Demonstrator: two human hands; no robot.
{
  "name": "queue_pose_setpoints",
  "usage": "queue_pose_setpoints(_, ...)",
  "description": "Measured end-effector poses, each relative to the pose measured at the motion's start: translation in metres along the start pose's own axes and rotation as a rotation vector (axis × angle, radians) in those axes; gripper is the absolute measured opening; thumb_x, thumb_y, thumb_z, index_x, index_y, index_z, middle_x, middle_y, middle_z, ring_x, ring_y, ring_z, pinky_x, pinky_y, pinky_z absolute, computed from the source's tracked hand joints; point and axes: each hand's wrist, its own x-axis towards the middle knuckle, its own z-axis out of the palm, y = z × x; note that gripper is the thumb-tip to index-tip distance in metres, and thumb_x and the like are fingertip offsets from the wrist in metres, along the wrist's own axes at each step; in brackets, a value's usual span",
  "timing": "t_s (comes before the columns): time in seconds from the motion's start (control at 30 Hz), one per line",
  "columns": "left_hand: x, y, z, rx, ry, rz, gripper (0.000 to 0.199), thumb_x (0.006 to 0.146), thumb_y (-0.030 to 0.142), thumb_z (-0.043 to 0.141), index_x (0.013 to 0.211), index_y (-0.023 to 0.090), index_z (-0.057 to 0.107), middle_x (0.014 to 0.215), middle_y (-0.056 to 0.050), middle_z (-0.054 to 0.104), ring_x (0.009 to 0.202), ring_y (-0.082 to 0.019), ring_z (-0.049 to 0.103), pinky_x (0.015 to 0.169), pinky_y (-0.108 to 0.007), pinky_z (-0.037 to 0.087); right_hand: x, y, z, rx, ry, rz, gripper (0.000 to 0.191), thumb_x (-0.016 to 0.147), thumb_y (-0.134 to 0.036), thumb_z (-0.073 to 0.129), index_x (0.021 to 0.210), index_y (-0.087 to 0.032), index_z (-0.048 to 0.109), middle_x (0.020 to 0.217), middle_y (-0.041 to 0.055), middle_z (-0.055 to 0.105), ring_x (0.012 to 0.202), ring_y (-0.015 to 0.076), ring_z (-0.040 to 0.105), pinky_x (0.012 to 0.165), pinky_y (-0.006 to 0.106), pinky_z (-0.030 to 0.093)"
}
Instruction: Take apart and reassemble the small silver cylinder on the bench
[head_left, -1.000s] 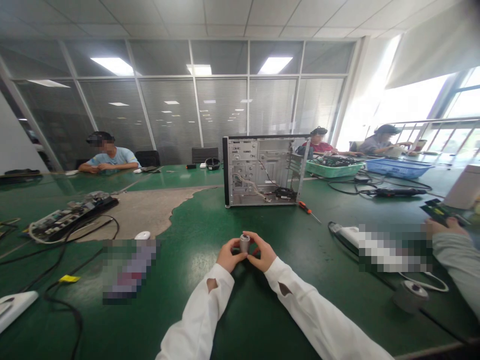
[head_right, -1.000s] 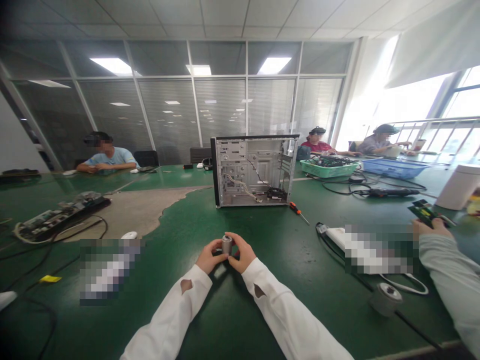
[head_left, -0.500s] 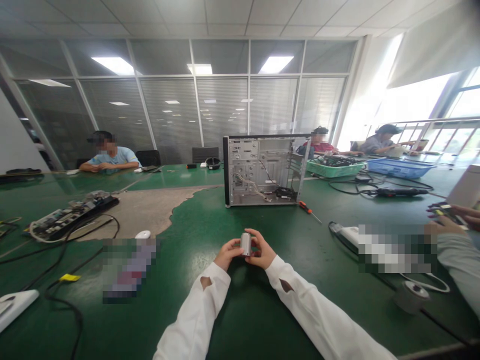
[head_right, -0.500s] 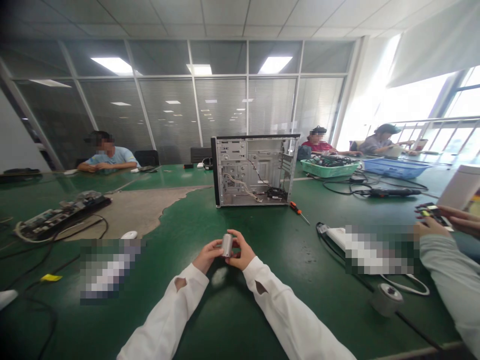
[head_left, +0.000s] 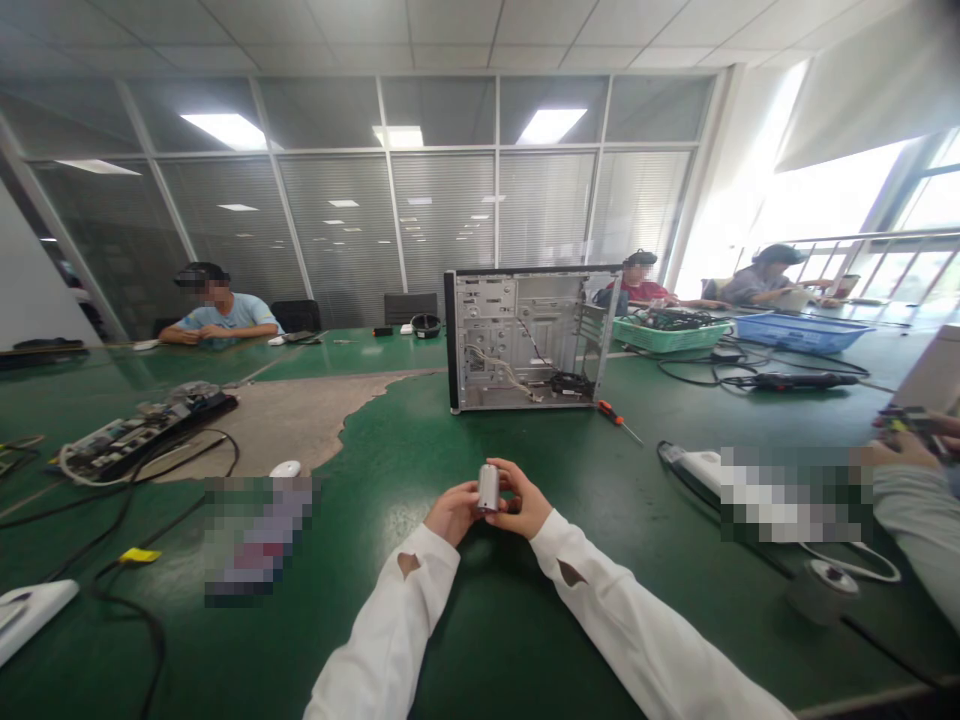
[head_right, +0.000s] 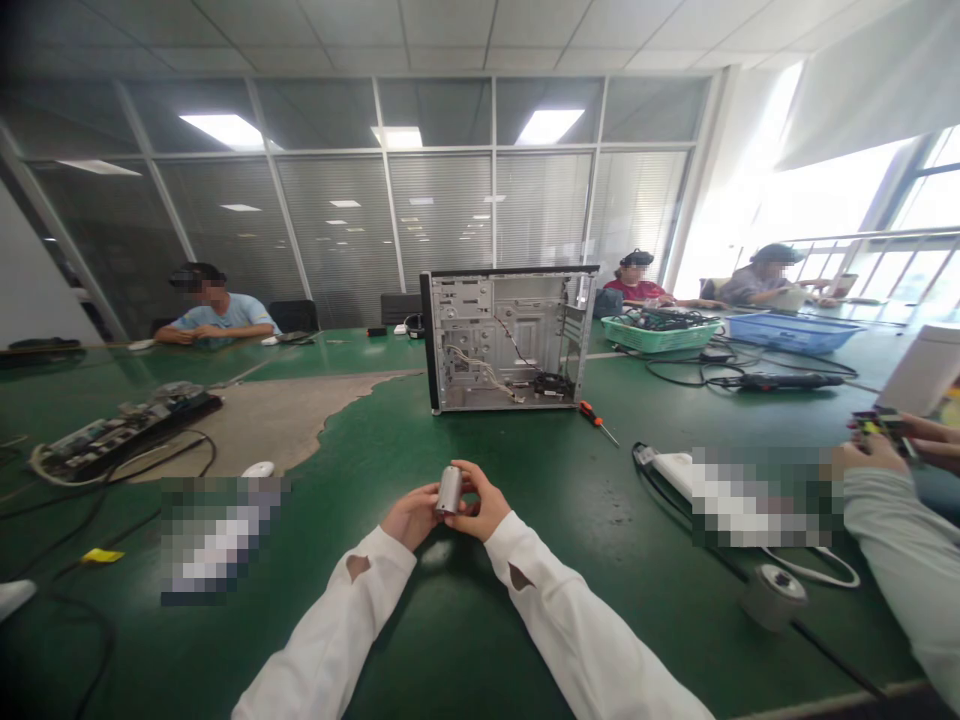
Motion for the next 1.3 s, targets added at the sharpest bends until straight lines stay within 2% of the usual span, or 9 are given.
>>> queue_pose_setpoints(0.2, 0.0, -0.002, 0.003, 0.012, 0.039, -0.026, 0.027, 0.059, 0.022, 0.055, 0.082, 0.007, 0.059, 0.064, -0.01, 0.063, 0.066, -0.021, 0.058, 0.062, -0.03, 0.038, -0.001, -0.003, 0.0, -0.138, 0.065, -0.033, 0.069, 0.049, -0.02, 0.067, 0.107, -0.025, 0.032, 0.103, 0.0044, 0.051, 0.091, 0.0183, 0.051, 0.057, 0.023, 0.045)
queue_pose_setpoints(0.37, 0.004, -0.008, 0.005, 0.076, 0.186, -0.013, 0.026, 0.059, 0.028, 0.061, 0.076, 0.008, 0.057, 0.06, -0.006, 0.06, 0.058, -0.018, 0.057, 0.057, -0.028, 0.038, -0.001, -0.006, 0.0, -0.262, 0.128, -0.057, 0.066, 0.047, -0.02, 0.067, 0.105, -0.022, 0.035, 0.097, 0.0036, 0.052, 0.087, 0.0178, 0.052, 0.058, 0.025, 0.045)
queue_pose_setpoints(0.53, 0.009, -0.013, 0.006, 0.115, 0.367, 0.054, 0.031, 0.057, 0.037, 0.064, 0.073, 0.012, 0.055, 0.063, -0.003, 0.057, 0.061, -0.014, 0.055, 0.055, -0.025, 0.04, -0.001, -0.004, -0.003, -0.401, 0.218, -0.088, 0.066, 0.048, -0.022, 0.066, 0.107, -0.019, 0.036, 0.1, 0.0065, 0.051, 0.089, 0.0193, 0.051, 0.06, 0.028, 0.046)
queue_pose_setpoints(0.6, 0.01, -0.014, 0.007, 0.149, 0.397, 0.072, 0.033, 0.056, 0.039, 0.065, 0.073, 0.013, 0.054, 0.065, -0.001, 0.056, 0.062, -0.013, 0.053, 0.055, -0.025, 0.041, -0.001, -0.001, -0.004, -0.473, 0.239, -0.093, 0.067, 0.049, -0.023, 0.065, 0.109, -0.018, 0.037, 0.103, 0.0084, 0.049, 0.091, 0.0209, 0.049, 0.065, 0.031, 0.046)
queue_pose_setpoints(0.77, 0.011, -0.018, 0.008, 0.325, 0.425, 0.113, 0.037, 0.05, 0.04, 0.068, 0.072, 0.014, 0.052, 0.064, 0.001, 0.054, 0.058, -0.01, 0.051, 0.054, -0.022, 0.039, -0.003, 0.001, -0.002, -0.566, 0.238, -0.105, 0.066, 0.05, -0.024, 0.064, 0.11, -0.017, 0.038, 0.101, 0.0092, 0.049, 0.092, 0.0222, 0.047, 0.073, 0.036, 0.045)
queue_pose_setpoints(0.93, 0.01, -0.02, 0.004, 0.46, 0.448, 0.183, 0.039, 0.044, 0.033, 0.073, 0.069, 0.014, 0.052, 0.063, -0.001, 0.058, 0.06, -0.012, 0.053, 0.058, -0.023, 0.038, -0.002, -0.003, 0.004, -0.54, 0.219, -0.154, 0.063, 0.053, -0.024, 0.063, 0.11, -0.017, 0.037, 0.101, 0.0094, 0.048, 0.092, 0.0217, 0.047, 0.073, 0.036, 0.044)
queue_pose_setpoints(1.13, 0.009, -0.017, 0.003, 0.225, 0.391, 0.068, 0.033, 0.052, 0.036, 0.069, 0.07, 0.012, 0.056, 0.056, -0.002, 0.058, 0.053, -0.013, 0.054, 0.05, -0.023, 0.036, -0.003, -0.004, 0.003, -0.364, 0.156, -0.057, 0.071, 0.05, -0.024, 0.065, 0.113, -0.017, 0.032, 0.105, 0.0089, 0.044, 0.09, 0.0197, 0.048, 0.061, 0.029, 0.047)
queue_pose_setpoints(1.3, 0.005, -0.011, 0.01, 0.04, 0.35, -0.021, 0.033, 0.058, 0.034, 0.065, 0.077, 0.008, 0.059, 0.057, -0.006, 0.059, 0.056, -0.015, 0.055, 0.047, -0.022, 0.035, -0.003, -0.004, 0.005, -0.266, 0.12, -0.034, 0.076, 0.05, -0.019, 0.065, 0.116, -0.02, 0.027, 0.112, 0.0088, 0.041, 0.09, 0.0188, 0.049, 0.061, 0.028, 0.047)
